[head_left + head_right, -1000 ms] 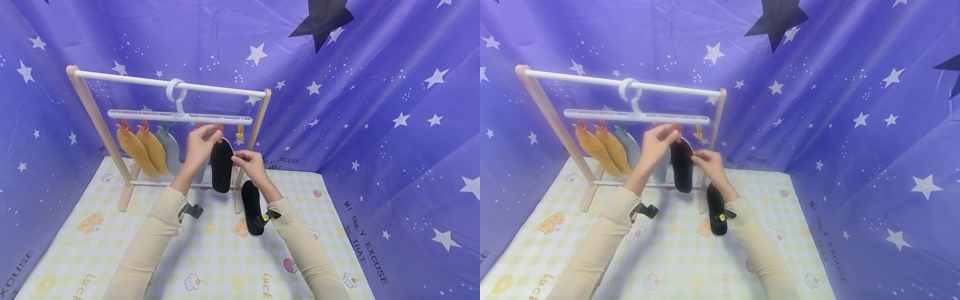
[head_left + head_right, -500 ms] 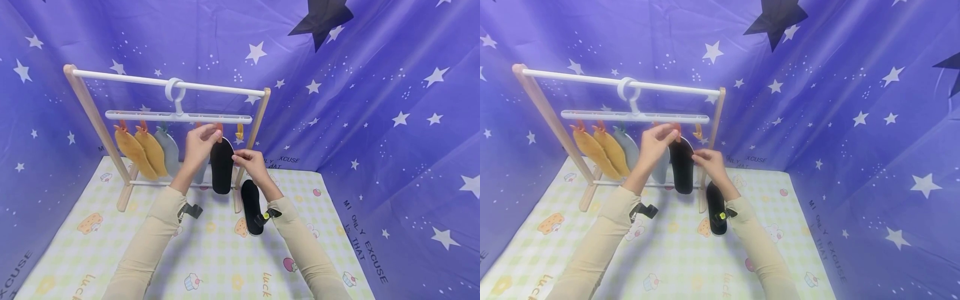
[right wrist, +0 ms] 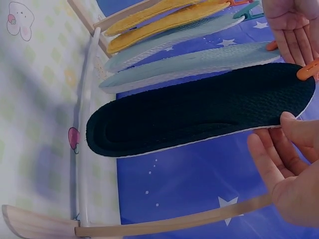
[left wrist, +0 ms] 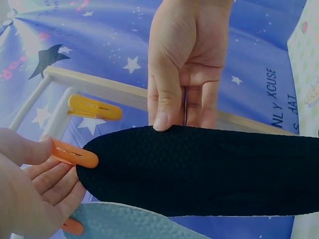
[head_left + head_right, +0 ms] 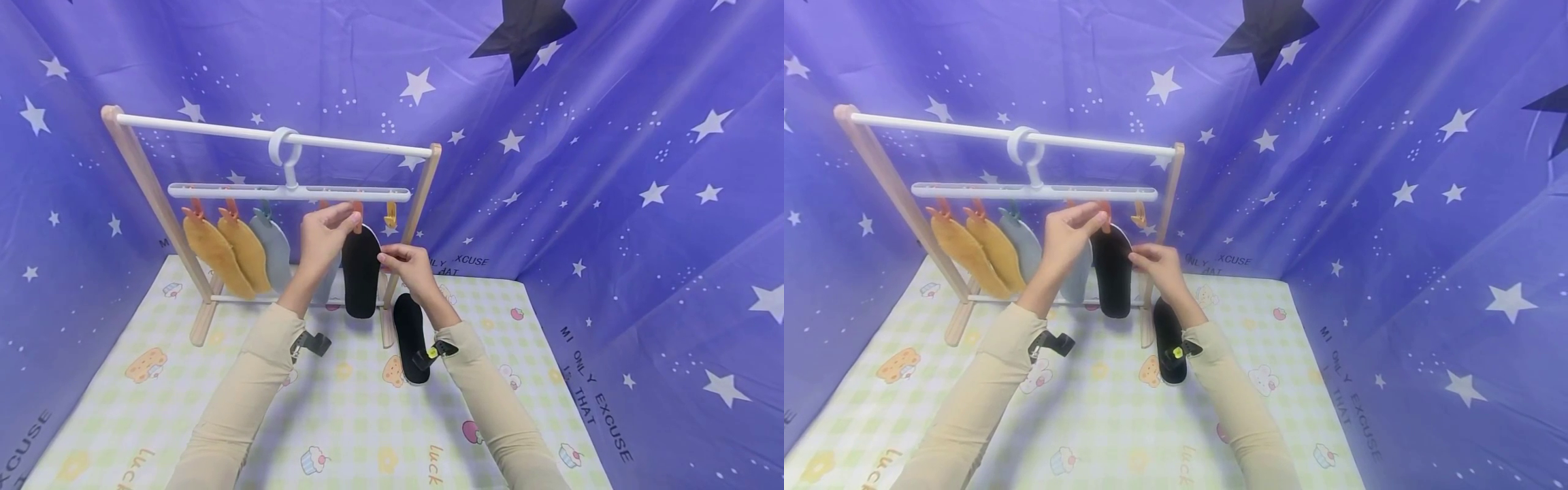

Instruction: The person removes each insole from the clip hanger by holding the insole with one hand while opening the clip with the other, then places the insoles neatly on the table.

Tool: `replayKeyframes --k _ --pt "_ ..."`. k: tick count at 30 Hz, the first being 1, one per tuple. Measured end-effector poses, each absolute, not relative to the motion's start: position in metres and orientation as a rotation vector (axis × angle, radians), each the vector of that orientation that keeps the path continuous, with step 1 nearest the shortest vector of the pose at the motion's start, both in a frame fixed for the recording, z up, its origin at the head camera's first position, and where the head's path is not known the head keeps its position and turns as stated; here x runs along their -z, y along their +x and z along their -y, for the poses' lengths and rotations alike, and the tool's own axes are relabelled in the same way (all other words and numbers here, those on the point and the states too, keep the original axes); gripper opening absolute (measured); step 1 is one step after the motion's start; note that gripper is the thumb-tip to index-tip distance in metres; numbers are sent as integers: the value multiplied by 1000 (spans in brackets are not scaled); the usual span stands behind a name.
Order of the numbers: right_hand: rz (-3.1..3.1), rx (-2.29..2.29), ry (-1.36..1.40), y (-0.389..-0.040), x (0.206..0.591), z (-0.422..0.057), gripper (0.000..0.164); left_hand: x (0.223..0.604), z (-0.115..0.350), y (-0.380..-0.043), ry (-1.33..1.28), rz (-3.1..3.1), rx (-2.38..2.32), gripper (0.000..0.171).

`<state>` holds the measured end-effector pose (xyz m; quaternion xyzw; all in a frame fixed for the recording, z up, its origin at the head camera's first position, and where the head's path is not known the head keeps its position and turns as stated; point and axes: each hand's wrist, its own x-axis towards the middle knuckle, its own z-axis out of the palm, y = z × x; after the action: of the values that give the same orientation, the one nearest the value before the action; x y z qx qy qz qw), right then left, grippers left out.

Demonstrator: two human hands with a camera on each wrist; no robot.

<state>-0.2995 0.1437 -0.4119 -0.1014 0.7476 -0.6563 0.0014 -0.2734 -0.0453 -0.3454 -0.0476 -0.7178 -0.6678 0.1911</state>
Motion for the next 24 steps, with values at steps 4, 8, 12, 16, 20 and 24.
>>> replayKeyframes --k 4,8,12,16,20,24 --pt "-2340 2060 -310 -299 412 -142 24 346 45 -274 -103 2015 1873 28" --pt "-2334 2052 -313 -298 411 -141 24 346 46 -276 -87 2013 1873 27" --pt "-2296 2071 -312 -298 411 -141 25 345 47 -276 -77 2024 1856 27" --pt "-2245 2096 -303 -298 410 -140 26 345 48 -277 -76 2027 1852 27" --pt "-2213 2103 -294 -299 409 -140 26 346 49 -277 -83 2020 1849 27" --pt "-2194 2115 -294 -300 409 -139 27 346 49 -278 -81 2017 1845 27"
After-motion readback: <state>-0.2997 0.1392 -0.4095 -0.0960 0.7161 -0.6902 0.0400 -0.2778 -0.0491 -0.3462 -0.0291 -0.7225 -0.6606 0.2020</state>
